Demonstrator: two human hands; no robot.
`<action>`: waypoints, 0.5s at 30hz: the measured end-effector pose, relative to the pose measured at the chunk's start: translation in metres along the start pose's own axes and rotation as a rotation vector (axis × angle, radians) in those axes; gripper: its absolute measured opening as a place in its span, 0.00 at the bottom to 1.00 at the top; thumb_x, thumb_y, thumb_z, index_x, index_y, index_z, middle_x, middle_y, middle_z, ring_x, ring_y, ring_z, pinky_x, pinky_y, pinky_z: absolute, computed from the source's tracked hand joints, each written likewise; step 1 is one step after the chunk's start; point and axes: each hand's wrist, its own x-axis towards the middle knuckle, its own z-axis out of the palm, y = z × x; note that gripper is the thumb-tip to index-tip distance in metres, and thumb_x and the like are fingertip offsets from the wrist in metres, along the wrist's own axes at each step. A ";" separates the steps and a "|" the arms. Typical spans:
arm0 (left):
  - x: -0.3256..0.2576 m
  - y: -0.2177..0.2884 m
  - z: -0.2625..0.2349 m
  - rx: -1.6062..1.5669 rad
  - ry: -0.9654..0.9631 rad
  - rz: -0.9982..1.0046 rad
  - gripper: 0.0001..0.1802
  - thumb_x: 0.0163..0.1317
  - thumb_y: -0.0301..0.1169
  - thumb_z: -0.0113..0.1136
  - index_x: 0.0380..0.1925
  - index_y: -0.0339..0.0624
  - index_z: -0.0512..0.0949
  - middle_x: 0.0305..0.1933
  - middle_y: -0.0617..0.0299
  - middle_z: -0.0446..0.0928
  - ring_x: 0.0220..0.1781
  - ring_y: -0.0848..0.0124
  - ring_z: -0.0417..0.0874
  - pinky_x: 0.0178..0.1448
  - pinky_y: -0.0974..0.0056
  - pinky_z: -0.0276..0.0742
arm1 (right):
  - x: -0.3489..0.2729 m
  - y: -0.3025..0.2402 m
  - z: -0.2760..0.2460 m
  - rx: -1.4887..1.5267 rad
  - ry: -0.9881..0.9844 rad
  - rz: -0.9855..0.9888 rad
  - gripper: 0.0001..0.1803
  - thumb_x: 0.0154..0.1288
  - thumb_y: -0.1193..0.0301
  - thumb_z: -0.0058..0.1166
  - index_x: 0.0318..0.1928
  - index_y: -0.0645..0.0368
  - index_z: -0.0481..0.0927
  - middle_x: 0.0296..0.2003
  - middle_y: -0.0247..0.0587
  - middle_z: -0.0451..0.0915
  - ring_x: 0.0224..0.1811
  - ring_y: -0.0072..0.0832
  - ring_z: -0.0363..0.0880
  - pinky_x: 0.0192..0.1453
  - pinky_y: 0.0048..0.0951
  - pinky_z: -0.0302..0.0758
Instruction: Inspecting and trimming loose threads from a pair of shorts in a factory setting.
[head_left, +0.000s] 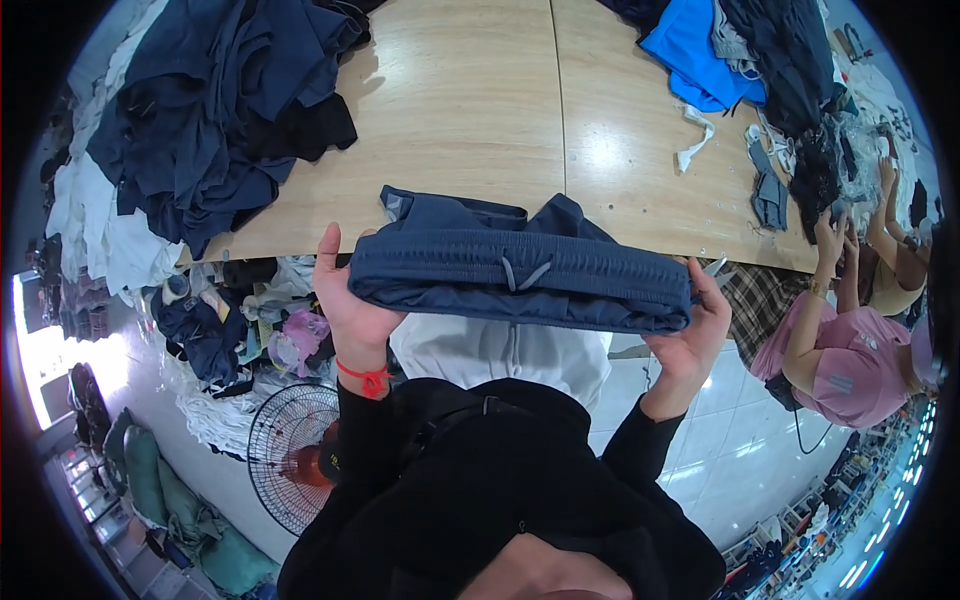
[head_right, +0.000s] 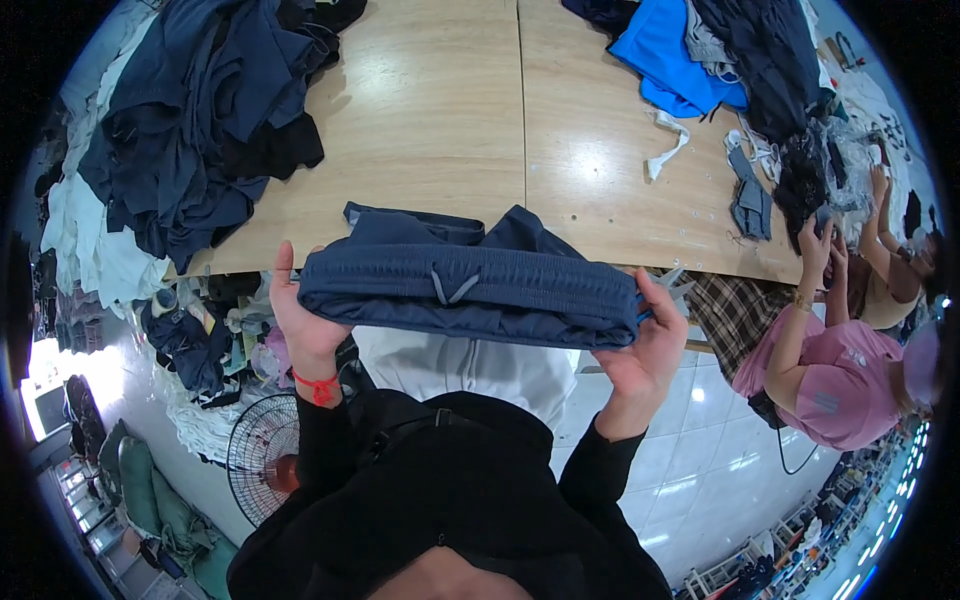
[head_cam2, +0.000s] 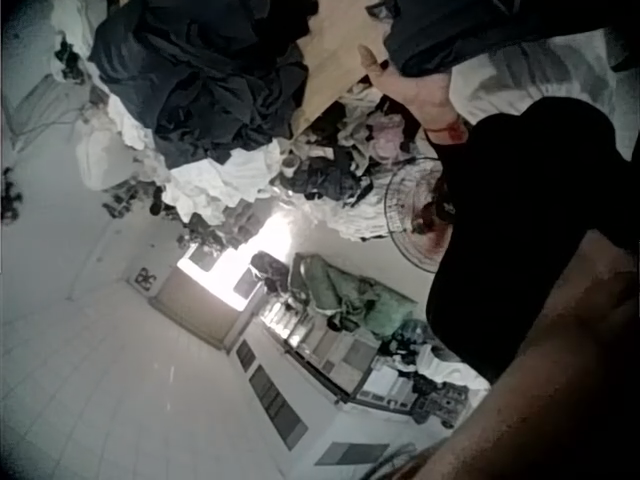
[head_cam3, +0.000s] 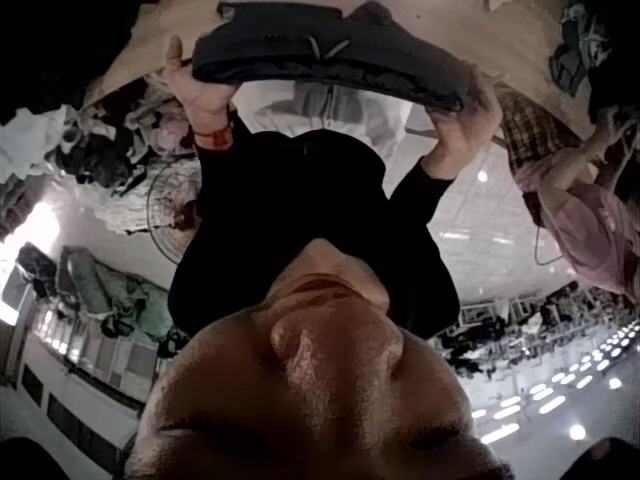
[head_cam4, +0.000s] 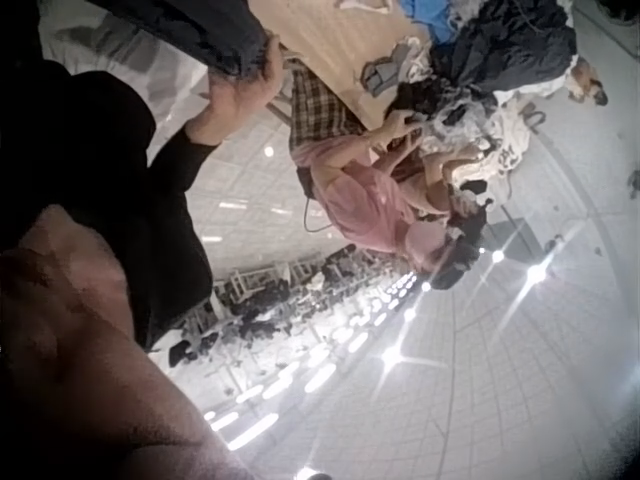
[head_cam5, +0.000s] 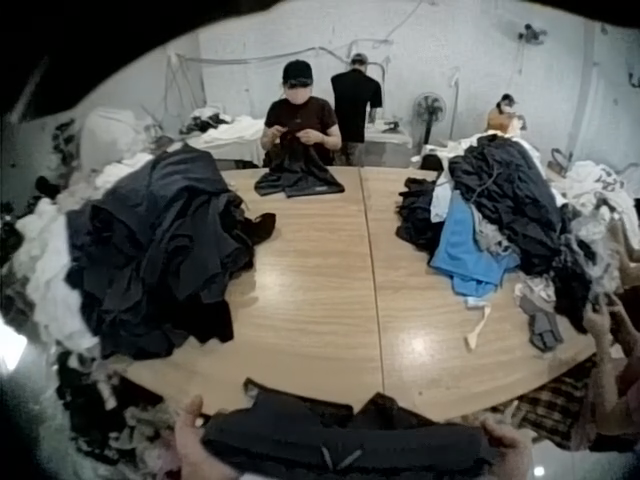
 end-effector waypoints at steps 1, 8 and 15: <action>0.000 0.005 -0.005 -0.100 0.066 -0.028 0.31 0.75 0.57 0.51 0.46 0.37 0.84 0.59 0.41 0.86 0.65 0.44 0.83 0.78 0.38 0.68 | 0.000 -0.002 0.002 -0.010 -0.053 0.087 0.17 0.84 0.63 0.47 0.43 0.62 0.84 0.43 0.45 0.90 0.32 0.34 0.85 0.46 0.40 0.82; 0.012 -0.003 -0.004 -0.312 0.291 0.023 0.42 0.75 0.55 0.54 0.71 0.25 0.67 0.75 0.43 0.74 0.81 0.54 0.69 0.87 0.49 0.55 | 0.017 0.003 0.009 0.340 -0.156 0.289 0.13 0.86 0.68 0.45 0.38 0.57 0.74 0.27 0.32 0.64 0.19 0.23 0.58 0.31 0.29 0.56; 0.019 -0.008 -0.018 -0.314 0.222 0.028 0.39 0.75 0.53 0.55 0.68 0.26 0.68 0.73 0.44 0.73 0.78 0.53 0.70 0.88 0.48 0.55 | 0.022 0.005 0.011 0.373 -0.101 0.318 0.09 0.81 0.71 0.46 0.38 0.58 0.69 0.31 0.36 0.70 0.19 0.23 0.60 0.32 0.30 0.58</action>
